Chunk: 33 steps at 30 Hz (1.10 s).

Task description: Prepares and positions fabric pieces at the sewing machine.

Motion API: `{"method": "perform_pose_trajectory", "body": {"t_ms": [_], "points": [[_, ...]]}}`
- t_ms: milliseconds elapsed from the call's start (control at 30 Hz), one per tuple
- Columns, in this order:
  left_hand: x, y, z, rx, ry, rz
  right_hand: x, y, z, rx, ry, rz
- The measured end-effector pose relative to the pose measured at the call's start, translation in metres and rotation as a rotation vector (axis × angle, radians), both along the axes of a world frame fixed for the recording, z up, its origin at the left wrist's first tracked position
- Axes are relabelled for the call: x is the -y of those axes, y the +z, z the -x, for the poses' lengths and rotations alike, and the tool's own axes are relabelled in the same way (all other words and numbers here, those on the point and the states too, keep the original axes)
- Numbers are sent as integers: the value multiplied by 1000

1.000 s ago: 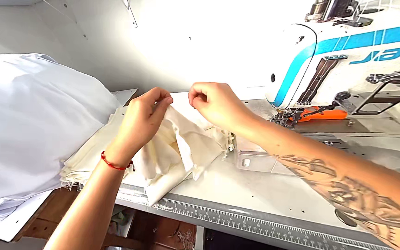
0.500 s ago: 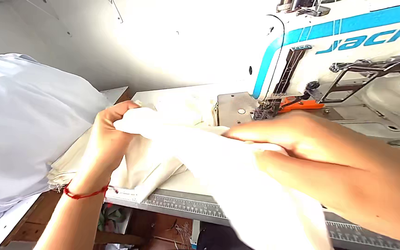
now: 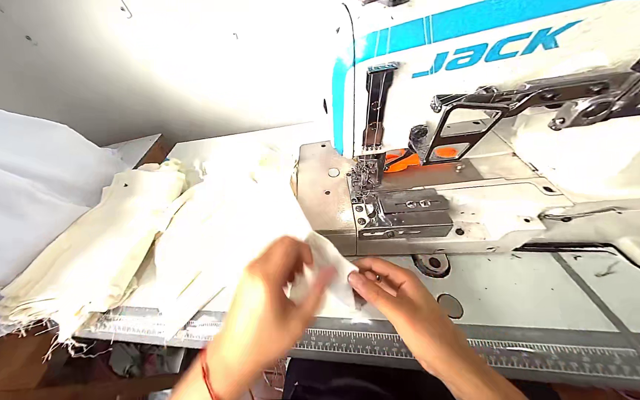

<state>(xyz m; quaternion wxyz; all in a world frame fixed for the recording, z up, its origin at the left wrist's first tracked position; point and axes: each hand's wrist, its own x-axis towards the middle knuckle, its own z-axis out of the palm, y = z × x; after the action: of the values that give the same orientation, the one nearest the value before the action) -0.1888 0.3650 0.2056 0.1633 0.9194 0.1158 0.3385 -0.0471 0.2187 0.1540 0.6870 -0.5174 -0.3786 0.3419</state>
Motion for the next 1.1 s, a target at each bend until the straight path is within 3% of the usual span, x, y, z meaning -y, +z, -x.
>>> {"method": "perform_pose_trajectory", "body": {"t_ms": [133, 267, 500, 800, 900, 1000, 1067, 1100], "points": [[49, -62, 3, 205, 84, 260, 7, -8, 9, -48, 164, -167], [54, -73, 9, 468, -25, 619, 5, -18, 13, 84, 31, -209], [50, -60, 29, 359, -121, 372, -2, -24, 36, 342, 52, -209], [89, -58, 61, 82, 290, 170, -5, -24, 37, 714, -468, -186], [82, -61, 81, 271, 348, 159, 22, -18, 40, 786, -473, -198], [85, -53, 89, 494, 184, 205, 46, -17, 60, 775, -351, -192], [88, -54, 87, 593, 78, 363, 52, -29, 67, 768, -346, -170], [91, -58, 86, 654, 3, 547, 52, -38, 68, 775, -366, -149]]}}
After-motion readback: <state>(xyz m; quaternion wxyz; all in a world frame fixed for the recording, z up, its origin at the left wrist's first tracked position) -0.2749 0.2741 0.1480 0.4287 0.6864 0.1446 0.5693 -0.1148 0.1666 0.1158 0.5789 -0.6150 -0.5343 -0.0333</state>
